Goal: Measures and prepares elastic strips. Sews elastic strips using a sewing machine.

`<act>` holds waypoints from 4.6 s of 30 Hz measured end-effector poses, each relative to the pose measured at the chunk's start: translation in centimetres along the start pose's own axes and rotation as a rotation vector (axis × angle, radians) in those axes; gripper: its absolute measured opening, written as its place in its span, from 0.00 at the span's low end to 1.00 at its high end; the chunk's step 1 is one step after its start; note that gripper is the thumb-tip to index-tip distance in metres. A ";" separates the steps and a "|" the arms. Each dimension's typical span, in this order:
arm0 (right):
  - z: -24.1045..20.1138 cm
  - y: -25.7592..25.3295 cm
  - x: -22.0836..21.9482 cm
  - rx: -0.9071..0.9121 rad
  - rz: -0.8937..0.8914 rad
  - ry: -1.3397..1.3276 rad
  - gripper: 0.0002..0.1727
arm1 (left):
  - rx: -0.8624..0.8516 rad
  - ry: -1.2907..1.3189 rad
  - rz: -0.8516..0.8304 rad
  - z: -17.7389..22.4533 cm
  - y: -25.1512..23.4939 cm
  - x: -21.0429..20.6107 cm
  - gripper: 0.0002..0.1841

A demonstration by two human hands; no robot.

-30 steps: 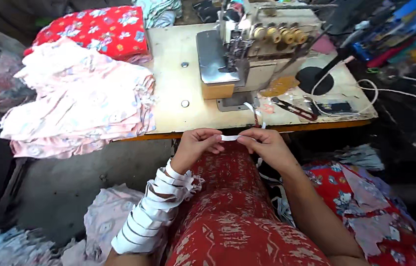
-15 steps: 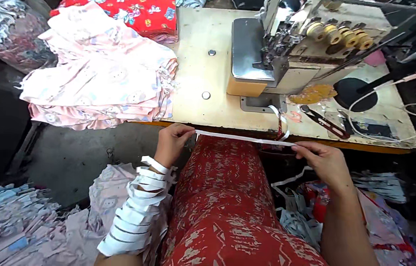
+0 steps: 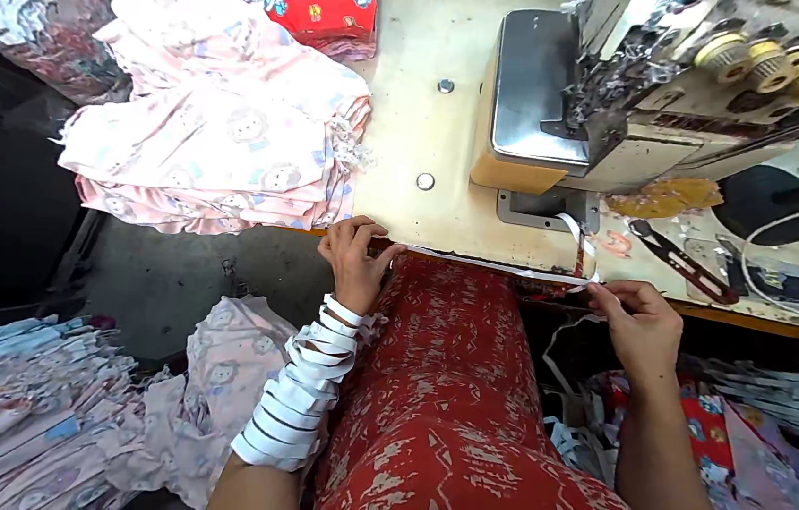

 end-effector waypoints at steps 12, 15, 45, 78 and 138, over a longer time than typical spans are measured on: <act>-0.1 -0.3 0.7 -0.007 0.039 0.002 0.16 | 0.019 -0.019 -0.082 -0.7 -0.9 -0.4 0.19; 0.2 -0.2 1.4 -0.095 -0.067 0.024 0.13 | 0.020 -0.009 -0.118 -0.7 -1.1 -0.4 0.21; 1.9 1.0 5.5 -0.034 0.333 0.129 0.11 | -0.119 -0.044 -0.142 2.2 -1.3 -0.2 0.15; -16.8 0.3 -2.6 -0.034 -0.585 -0.438 0.07 | -0.216 0.820 -0.746 20.3 -3.7 1.8 0.06; -14.9 -13.2 -6.4 0.447 -0.242 0.132 0.07 | -0.826 0.189 -0.250 21.3 -14.1 -5.1 0.04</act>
Point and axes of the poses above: each hand's wrist, its own y-axis away from the middle knuckle, its own x-axis out of the back of the hand, z = x × y, the point moved 9 cm from there along -y, towards the middle knuckle, and after that the axes turned 11 degrees about -y, right-handed, at the moved point
